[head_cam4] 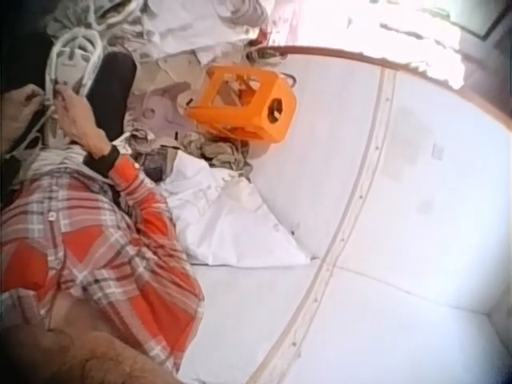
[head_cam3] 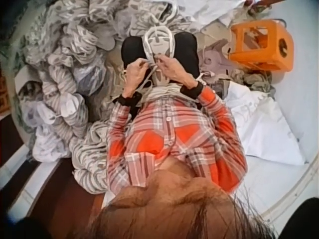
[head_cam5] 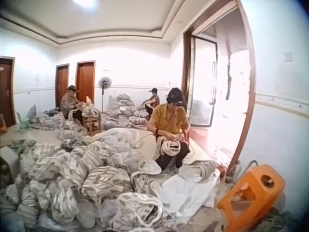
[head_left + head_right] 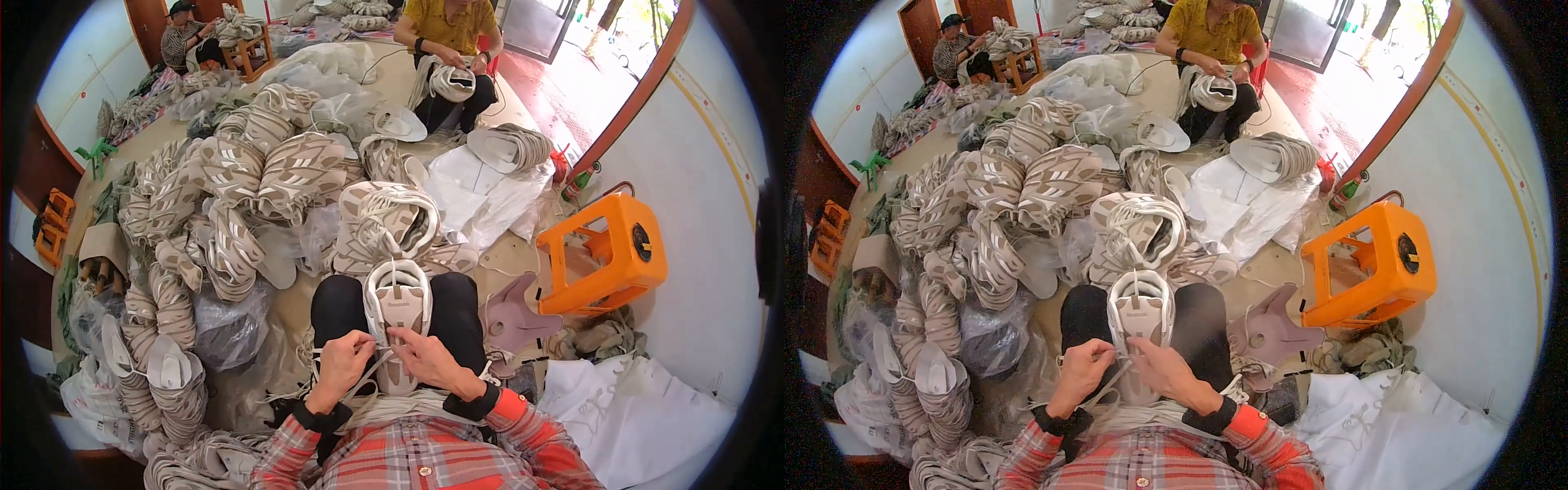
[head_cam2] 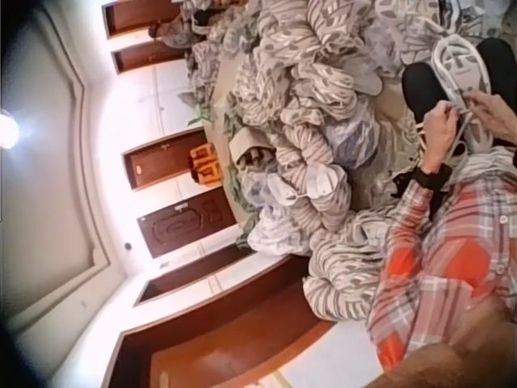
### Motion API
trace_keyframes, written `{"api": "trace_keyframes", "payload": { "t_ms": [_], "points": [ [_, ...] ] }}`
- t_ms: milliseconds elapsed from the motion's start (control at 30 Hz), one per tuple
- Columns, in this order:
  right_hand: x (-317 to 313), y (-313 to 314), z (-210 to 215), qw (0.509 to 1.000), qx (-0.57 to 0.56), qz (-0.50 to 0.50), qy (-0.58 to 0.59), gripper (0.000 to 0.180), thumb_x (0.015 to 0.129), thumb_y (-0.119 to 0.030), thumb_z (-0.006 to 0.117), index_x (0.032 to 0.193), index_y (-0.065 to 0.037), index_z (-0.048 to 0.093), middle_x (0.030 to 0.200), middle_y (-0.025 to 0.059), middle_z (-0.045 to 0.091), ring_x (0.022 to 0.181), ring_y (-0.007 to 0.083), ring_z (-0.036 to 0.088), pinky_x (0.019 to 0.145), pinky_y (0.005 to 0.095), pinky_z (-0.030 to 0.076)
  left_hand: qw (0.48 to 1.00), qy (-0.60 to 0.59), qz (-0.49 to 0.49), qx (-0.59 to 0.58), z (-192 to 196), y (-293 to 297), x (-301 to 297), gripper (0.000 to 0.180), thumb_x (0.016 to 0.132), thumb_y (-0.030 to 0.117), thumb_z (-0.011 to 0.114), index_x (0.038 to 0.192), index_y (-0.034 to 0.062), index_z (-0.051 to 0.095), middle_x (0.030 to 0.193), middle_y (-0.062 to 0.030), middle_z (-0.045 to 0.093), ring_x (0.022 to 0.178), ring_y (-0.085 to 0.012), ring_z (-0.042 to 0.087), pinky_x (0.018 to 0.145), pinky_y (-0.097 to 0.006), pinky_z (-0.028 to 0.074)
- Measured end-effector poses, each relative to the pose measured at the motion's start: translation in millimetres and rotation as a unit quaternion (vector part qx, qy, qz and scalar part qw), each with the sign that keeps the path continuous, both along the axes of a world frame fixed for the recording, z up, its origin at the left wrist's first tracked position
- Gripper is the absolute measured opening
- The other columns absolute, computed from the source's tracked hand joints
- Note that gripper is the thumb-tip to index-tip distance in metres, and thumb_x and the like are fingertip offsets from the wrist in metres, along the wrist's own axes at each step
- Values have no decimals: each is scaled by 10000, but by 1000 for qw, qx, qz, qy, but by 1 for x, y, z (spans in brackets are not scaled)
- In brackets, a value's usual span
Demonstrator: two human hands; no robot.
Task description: The person is lacing several pairs of white and tan sneakers from a large pile.
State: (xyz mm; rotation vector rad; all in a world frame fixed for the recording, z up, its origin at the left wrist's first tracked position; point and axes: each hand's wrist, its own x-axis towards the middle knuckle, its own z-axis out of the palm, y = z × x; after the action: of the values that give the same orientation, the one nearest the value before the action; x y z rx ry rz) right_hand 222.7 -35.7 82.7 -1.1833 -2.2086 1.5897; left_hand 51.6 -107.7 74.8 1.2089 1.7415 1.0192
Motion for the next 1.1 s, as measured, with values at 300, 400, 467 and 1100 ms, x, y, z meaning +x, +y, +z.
{"api": "trace_keyframes", "payload": {
  "t_ms": [300,400,467,1100],
  "points": [
    [-6,-4,10,993,-93,-3,65,399,900,-115,455,1295,-64,427,575,66,583,444,108,540,403,250,425,985,136,76,72,-13,1,25,133,805,128,604,771,0,592,684,-143,636,604,-265,631,560,-329,481],
    [-2,12,9,996,-81,36,22,397,918,-118,410,1312,-74,406,573,78,586,396,120,527,355,253,412,994,-67,87,-10,-16,3,11,152,815,116,589,772,-30,590,684,-136,648,600,-208,639,560,-303,480],
    [-9,17,15,993,-108,40,24,337,929,-120,376,1255,-67,442,552,81,572,367,136,524,318,256,401,995,-62,63,-39,-10,3,7,170,820,108,579,771,-55,588,684,-127,657,609,-160,636,567,-285,479],
    [61,71,75,781,-337,-254,461,181,934,-180,479,920,-1,500,945,166,602,802,219,640,647,333,551,686,-668,135,255,61,-65,-33,291,907,211,507,1158,67,543,919,-52,605,858,-193,572,1012,-433,313]
  ]
}}
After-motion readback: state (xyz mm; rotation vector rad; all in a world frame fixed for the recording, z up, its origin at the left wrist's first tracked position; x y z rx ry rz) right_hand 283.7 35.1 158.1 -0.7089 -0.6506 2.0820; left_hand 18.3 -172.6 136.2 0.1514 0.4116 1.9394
